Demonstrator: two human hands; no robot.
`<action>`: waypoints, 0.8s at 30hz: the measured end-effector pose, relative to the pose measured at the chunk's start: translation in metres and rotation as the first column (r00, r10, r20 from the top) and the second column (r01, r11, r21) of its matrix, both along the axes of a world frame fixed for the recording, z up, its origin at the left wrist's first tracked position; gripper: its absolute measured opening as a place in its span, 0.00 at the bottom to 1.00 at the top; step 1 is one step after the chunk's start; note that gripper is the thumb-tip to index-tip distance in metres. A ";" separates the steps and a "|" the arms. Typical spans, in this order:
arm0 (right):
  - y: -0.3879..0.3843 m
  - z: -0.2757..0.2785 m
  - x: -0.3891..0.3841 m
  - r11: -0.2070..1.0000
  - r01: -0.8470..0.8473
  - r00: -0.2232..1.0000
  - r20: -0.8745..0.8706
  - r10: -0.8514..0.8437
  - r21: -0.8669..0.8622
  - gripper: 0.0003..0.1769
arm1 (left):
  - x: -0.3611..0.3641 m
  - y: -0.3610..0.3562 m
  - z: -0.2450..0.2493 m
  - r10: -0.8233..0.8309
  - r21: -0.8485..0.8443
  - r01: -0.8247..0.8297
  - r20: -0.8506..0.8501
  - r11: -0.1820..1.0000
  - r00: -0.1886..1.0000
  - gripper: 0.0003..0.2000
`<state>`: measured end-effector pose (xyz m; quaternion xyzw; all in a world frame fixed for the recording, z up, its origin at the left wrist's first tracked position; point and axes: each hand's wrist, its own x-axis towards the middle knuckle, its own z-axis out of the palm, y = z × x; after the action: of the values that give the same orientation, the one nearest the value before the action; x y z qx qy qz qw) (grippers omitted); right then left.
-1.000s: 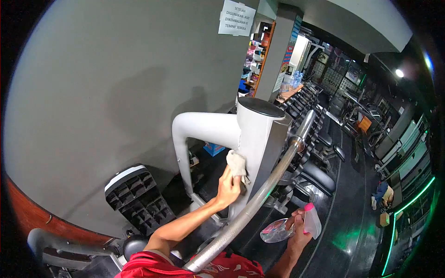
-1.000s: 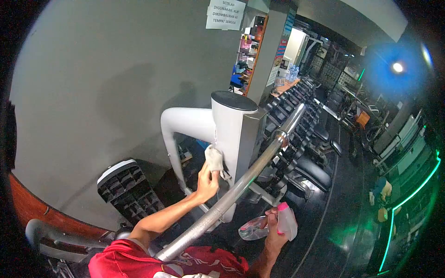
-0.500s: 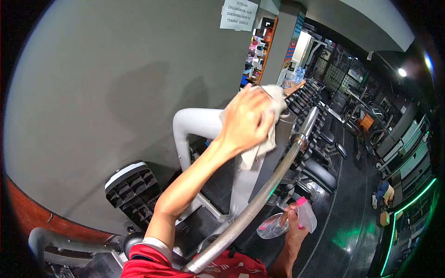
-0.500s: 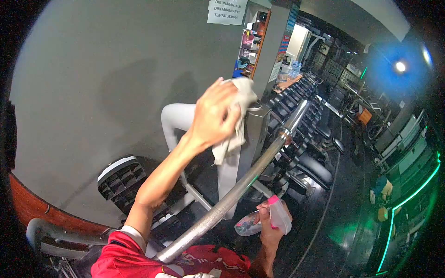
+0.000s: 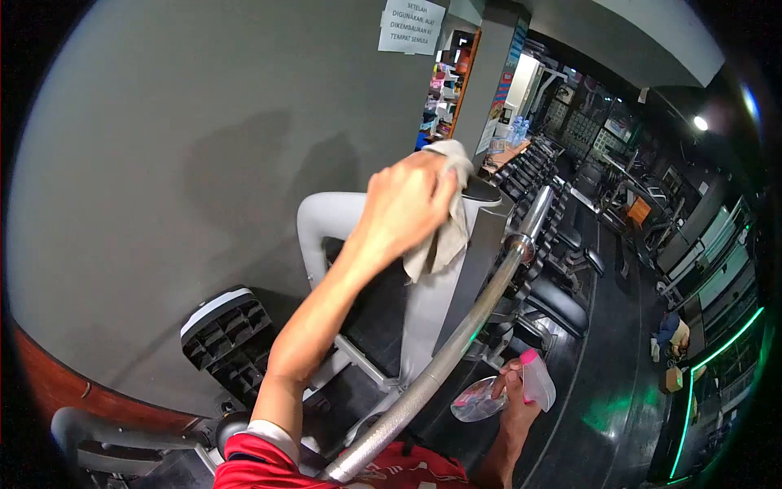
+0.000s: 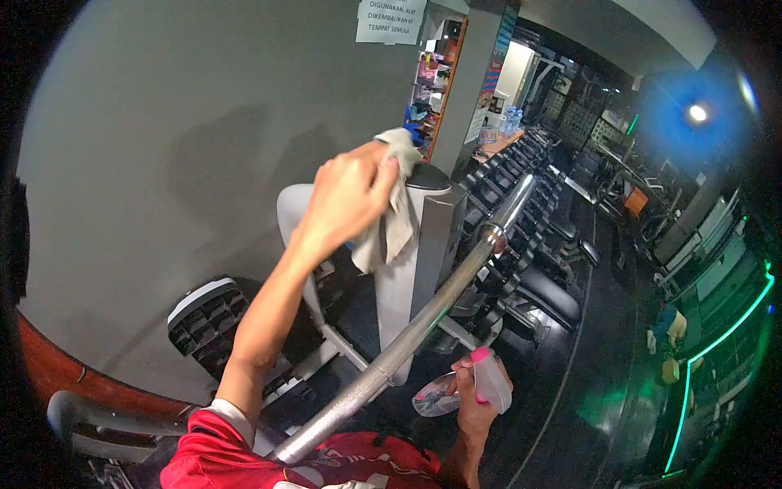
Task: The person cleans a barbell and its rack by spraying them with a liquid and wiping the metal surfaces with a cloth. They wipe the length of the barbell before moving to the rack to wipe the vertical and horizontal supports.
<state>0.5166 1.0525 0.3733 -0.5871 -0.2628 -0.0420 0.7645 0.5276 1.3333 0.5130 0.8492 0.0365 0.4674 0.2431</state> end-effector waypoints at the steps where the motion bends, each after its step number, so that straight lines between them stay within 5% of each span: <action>1: 0.000 0.000 0.000 1.000 0.000 1.000 -0.001 0.000 0.000 0.11 | 0.004 -0.005 -0.006 -0.062 0.133 0.049 0.093 0.990 0.994 0.13; 3: 0.002 0.000 0.001 1.000 0.006 1.000 0.006 -0.006 -0.007 0.11 | 0.007 -0.020 -0.013 -0.145 0.321 0.089 0.155 0.943 0.977 0.13; 7: 0.001 0.000 -0.002 0.999 -0.033 0.999 0.000 0.033 0.011 0.11 | 0.012 -0.014 -0.014 -0.170 0.318 0.091 0.230 0.944 0.958 0.13; 10: -0.003 0.000 -0.007 1.000 -0.017 0.999 -0.031 0.018 0.016 0.12 | 0.002 -0.013 0.002 0.057 0.024 -0.057 -0.025 0.998 0.998 0.15; 14: -0.017 -0.004 -0.009 0.998 0.055 0.998 -0.010 -0.055 0.041 0.12 | 0.002 0.022 0.012 0.430 -0.009 -0.453 -0.294 0.892 0.853 0.17; 18: -0.029 -0.003 -0.010 0.995 0.099 0.995 0.017 -0.099 0.010 0.10 | 0.003 0.034 0.002 0.257 -0.176 -0.262 -0.055 0.949 0.965 0.16; 20: -0.031 -0.004 -0.013 0.995 0.097 0.995 0.028 -0.097 -0.020 0.09 | 0.007 0.026 0.002 0.081 -0.208 -0.027 0.257 0.978 0.963 0.12; 22: -0.030 -0.001 -0.014 0.997 0.074 0.995 0.070 -0.072 -0.021 0.09 | 0.013 0.015 0.011 -0.127 0.065 0.109 0.457 0.992 0.880 0.10; 24: -0.030 0.002 -0.016 0.998 0.060 0.996 0.063 -0.058 -0.020 0.08 | 0.014 0.010 0.014 -0.255 0.513 0.076 0.289 0.855 0.923 0.11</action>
<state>0.5004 1.0228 0.3749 -0.6011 -0.2695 -0.0799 0.7481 0.5411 1.3433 0.5270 0.7870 -0.2016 0.5799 0.0615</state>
